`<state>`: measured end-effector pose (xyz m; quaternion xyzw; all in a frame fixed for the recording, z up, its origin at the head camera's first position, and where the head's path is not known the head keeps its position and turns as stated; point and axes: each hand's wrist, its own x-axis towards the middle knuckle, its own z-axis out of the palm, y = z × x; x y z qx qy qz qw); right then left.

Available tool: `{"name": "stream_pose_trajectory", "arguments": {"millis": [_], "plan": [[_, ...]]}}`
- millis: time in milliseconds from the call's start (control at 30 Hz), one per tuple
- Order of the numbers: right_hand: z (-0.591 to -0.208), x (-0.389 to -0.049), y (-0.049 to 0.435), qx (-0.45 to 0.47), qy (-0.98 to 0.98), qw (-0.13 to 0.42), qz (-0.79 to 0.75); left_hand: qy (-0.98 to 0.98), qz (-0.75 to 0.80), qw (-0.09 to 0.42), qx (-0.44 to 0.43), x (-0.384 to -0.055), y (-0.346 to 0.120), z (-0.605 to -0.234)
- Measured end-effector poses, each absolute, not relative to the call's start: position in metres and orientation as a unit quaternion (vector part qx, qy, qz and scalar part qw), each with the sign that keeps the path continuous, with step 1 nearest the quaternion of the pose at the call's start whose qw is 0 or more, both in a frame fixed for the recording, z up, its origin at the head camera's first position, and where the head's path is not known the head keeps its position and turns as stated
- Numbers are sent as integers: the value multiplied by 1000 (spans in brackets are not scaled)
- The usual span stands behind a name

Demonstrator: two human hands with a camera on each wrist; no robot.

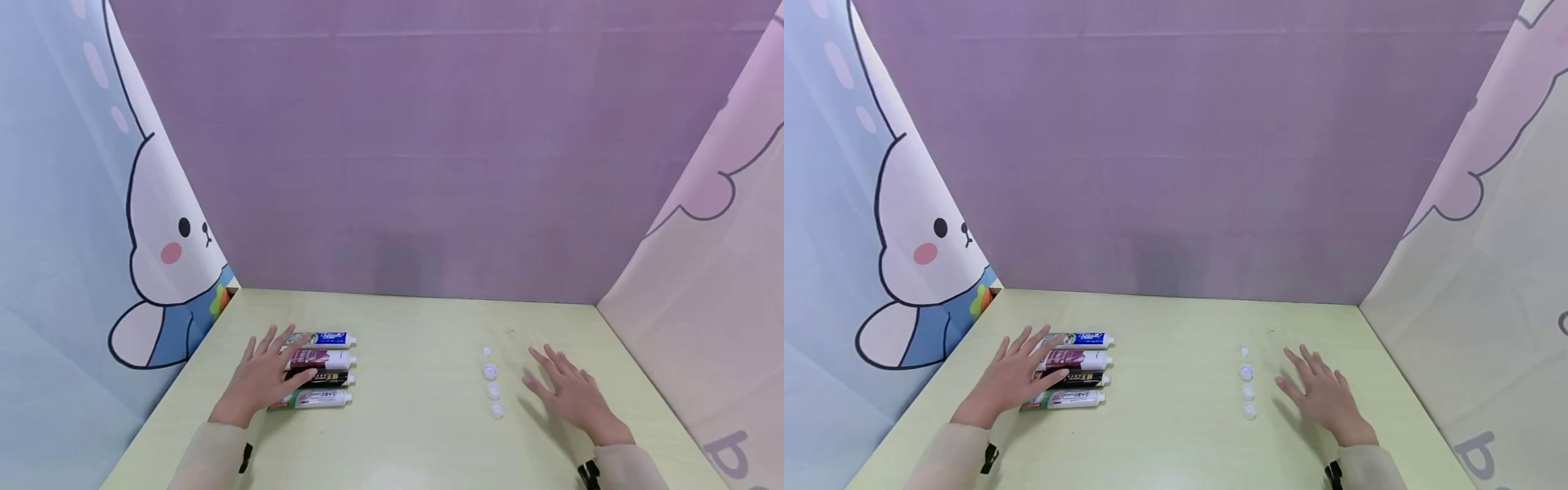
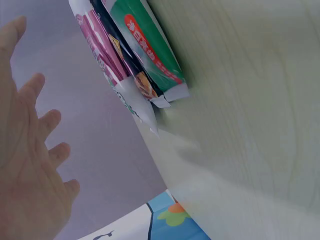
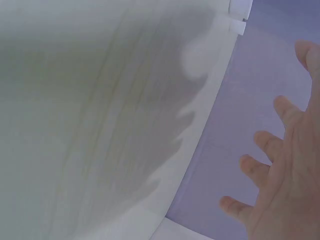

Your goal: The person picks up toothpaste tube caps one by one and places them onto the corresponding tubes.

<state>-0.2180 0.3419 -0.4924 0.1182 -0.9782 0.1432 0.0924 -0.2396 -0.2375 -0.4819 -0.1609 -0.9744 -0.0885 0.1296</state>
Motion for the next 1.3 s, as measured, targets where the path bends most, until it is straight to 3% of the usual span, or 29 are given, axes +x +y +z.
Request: {"name": "stream_pose_trajectory", "arguments": {"millis": [533,933,1300], "plan": [[-490,-216,329,149,-970,111,156,-953,-135,98,-254,-235,-224,-483],[-490,-213,319,169,-966,113,162,-948,-152,72,-271,-232,-214,-481],[-494,-213,307,198,-959,121,162,-943,-166,-2,-290,-232,-208,-485]]}}
